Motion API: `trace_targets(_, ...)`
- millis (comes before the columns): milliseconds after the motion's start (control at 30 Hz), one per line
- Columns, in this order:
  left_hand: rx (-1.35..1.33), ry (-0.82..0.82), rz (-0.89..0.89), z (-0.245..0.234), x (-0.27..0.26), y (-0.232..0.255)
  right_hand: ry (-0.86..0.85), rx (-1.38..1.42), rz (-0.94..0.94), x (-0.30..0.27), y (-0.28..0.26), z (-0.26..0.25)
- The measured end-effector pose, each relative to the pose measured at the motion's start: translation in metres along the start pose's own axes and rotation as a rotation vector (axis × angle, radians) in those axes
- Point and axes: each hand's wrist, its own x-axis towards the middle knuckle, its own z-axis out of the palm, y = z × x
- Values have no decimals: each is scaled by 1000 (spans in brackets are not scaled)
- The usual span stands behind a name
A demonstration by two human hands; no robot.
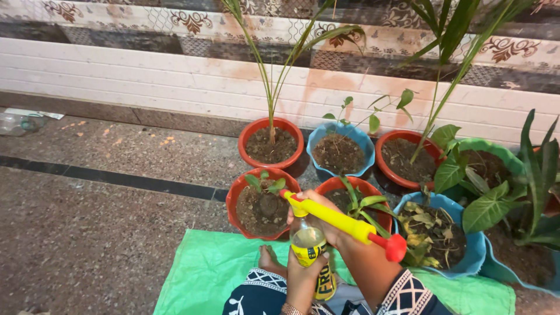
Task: The person sits on a green mat and uses a yellow spray bottle to mist water onto several potted plants arranged on the floor. The person sprays each pot in sequence, moving from one to the next, and repeats the cycle multiple times.
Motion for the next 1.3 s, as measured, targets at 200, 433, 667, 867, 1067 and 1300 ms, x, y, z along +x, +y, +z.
trace_targets(200,10,-25,5,-1,0,-5,42,33,51,1,3,-6)
trace_targets(433,42,-38,19,2,-2,-4,29,-13,68,-6,2,-8)
trace_targets(667,125,-145,261,13,-2,12,48,66,-60,-18,-23,-6)
trace_targets(867,125,-154,232,10,24,16,114,107,-237,1,-83,-18)
trace_targets(1067,87,-66,221,-4,36,9,83,161,-259,20,-76,1)
trace_targets(1300,2,-83,154,-3,35,2,143,111,-248,11,-73,4)
